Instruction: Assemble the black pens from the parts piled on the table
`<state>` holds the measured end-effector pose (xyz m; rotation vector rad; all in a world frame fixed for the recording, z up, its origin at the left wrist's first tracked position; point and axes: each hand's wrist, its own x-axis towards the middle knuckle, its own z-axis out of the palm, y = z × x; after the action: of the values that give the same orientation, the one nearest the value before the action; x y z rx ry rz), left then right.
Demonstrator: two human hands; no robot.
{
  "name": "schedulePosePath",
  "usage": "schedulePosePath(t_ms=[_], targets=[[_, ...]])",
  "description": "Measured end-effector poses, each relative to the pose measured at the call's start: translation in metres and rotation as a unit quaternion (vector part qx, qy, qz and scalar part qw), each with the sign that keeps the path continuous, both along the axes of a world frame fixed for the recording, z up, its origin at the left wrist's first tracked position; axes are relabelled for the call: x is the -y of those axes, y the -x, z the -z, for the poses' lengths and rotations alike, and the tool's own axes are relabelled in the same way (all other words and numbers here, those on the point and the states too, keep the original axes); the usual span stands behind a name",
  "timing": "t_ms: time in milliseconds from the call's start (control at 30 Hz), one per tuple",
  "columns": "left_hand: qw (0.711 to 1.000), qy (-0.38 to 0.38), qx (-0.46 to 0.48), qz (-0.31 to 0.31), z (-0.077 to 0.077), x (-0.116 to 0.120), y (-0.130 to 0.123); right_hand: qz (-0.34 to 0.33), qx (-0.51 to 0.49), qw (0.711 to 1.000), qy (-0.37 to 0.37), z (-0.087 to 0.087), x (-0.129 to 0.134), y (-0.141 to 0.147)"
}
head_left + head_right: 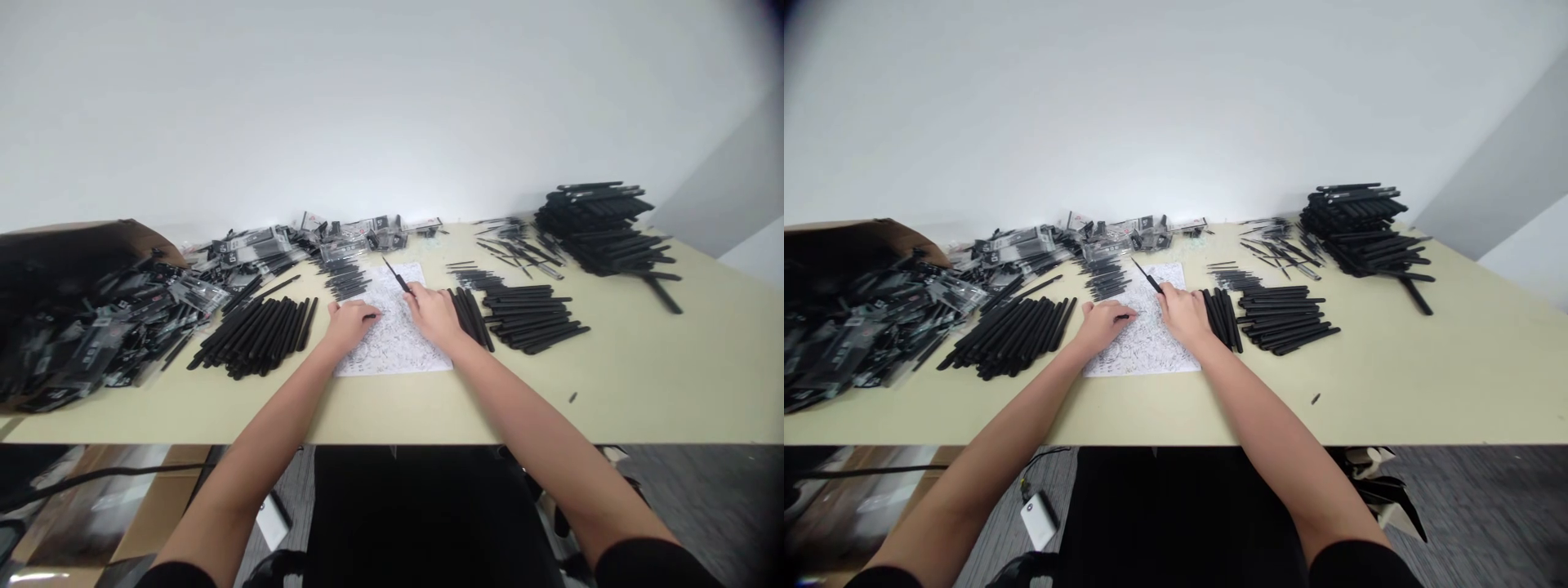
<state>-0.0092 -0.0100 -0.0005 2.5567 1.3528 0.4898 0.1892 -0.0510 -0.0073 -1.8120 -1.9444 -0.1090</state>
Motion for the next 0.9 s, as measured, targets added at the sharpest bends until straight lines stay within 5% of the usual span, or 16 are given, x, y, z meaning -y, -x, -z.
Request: schedulePosePath(t_ms=[133,467,900], targets=[[1.000,-0.005,0.026,-0.001,0.004,-0.002,0.000,0.004,0.002,1.000,0.009,-0.001,0.001,-0.001],[0.955,-0.033,0.289,-0.051,0.011,-0.024,0.026,-0.013,0.016,0.999,0.037,-0.005,0.005,-0.002],[0.955,-0.050,0.290,-0.022,0.013,-0.024,0.025,-0.030,0.021,0.999,0.019,-0.001,0.003,-0.003]])
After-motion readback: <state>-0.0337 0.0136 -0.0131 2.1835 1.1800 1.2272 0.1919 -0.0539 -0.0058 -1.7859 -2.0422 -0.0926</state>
